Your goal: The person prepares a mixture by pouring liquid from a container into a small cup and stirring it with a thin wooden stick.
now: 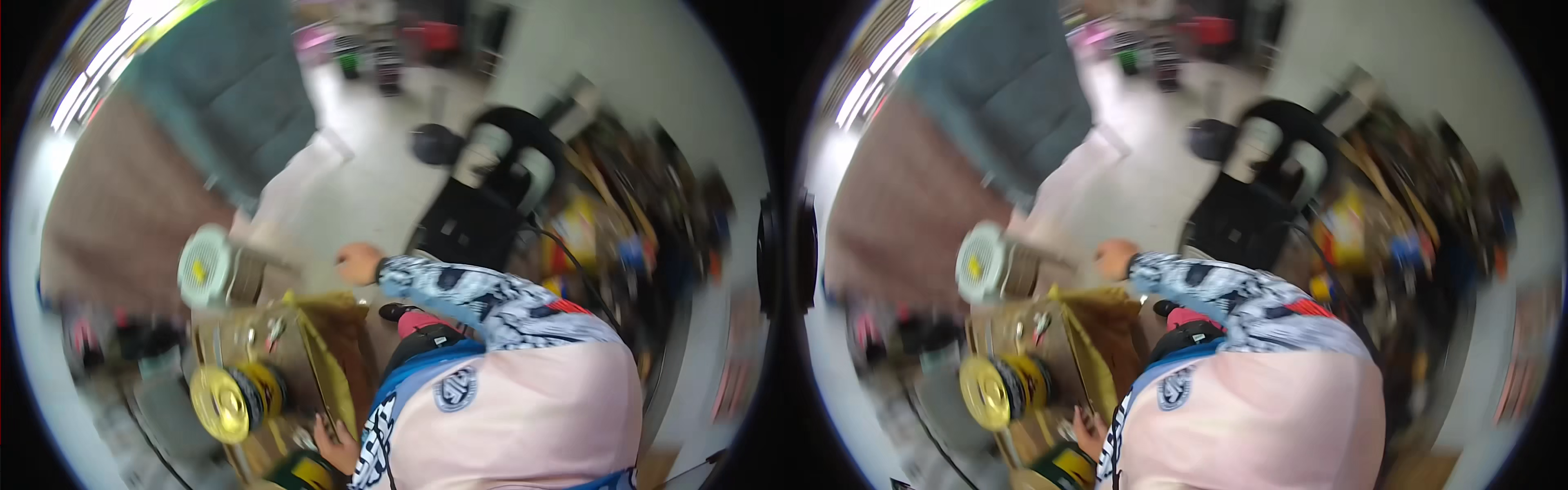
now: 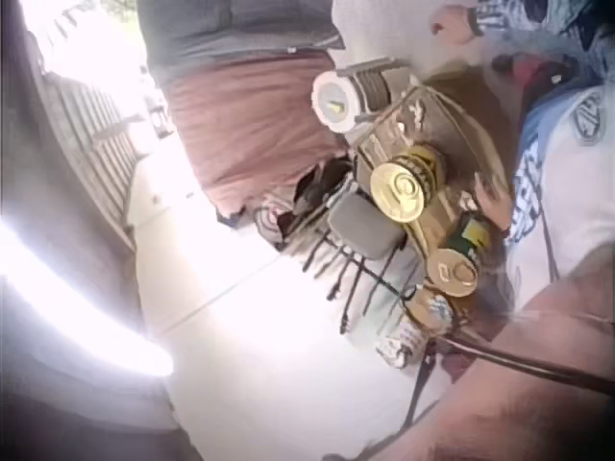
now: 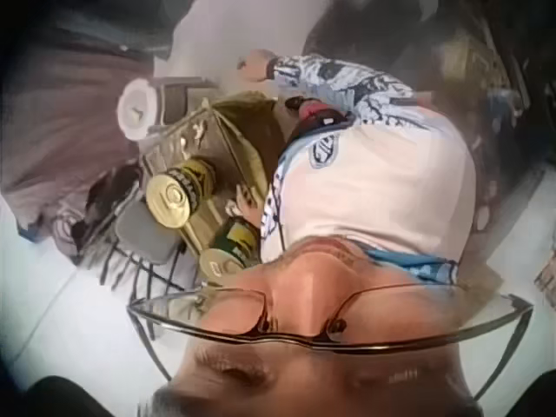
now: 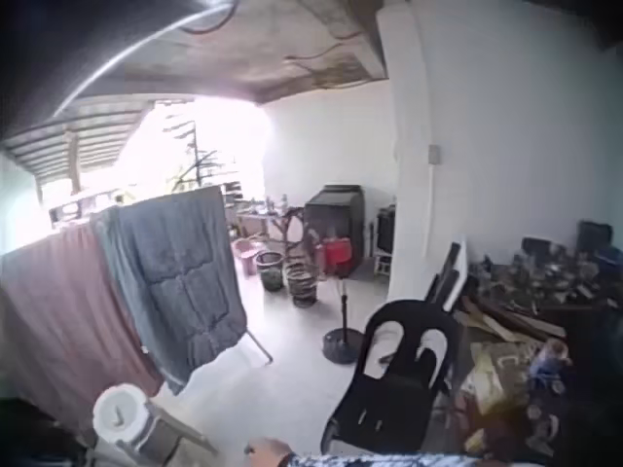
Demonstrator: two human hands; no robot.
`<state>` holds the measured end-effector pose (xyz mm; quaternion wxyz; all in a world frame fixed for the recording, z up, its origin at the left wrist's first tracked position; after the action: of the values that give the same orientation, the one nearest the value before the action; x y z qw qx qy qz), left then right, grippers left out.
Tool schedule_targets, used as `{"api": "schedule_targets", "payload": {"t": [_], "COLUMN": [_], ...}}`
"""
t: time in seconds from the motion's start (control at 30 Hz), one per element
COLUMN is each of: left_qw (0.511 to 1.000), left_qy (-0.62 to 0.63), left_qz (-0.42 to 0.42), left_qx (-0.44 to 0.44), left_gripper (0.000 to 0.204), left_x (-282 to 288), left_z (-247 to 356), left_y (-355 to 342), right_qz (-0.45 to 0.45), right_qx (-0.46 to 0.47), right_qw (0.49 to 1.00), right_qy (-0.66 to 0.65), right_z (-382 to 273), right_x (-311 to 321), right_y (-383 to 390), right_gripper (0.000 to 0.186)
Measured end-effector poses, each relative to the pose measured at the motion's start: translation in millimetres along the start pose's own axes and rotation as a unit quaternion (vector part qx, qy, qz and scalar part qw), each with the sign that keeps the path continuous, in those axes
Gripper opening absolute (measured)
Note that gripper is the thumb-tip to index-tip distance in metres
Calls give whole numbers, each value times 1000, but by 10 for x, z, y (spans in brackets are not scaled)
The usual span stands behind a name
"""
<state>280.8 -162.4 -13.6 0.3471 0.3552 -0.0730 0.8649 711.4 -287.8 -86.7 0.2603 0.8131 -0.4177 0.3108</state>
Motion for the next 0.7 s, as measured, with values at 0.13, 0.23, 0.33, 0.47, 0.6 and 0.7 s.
{"api": "schedule_targets", "payload": {"t": [0.13,0.23,0.33,0.47,0.6,0.7], "left_qw": [977,942,909,873,832,782], "left_qy": [40,50,81,-3,-18,-94], "left_qz": [-174,-242,-296,-317,-373,-409], "left_qx": [-113,-225,-284,-370,-411,-461], "left_gripper": [60,54,53,51,50,52], "left_x": [-25,-310,-622,-752,-942,-1194], "left_z": [-303,-228,129,477,585,733], "left_y": [-245,-347,-221,82,536,1000], "right_qz": [128,104,204,274,296,308], "right_qx": [45,42,6,-57,-129,-200], "right_qw": [990,989,965,943,924,906], "right_qy": [-49,-95,-164,-179,-204,-212], "right_z": [-734,-779,-520,-163,132,359], "right_x": [324,560,919,955,819,792], "right_y": [1134,2257,3134,4331,5536,6506], "right_gripper": [33,29,27,26,26,26]}}
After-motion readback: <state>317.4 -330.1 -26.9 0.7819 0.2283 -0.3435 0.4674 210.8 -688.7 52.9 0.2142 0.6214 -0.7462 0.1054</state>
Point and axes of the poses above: each hand's wrist, its own y-axis away from the middle knuckle, its own x-axis out of the back of the hand, z = x × y, the point moved 1 cm from there along -y, towards the middle knuckle, and after that the axes turned 3 degrees about -y, right-handed, at the moved point
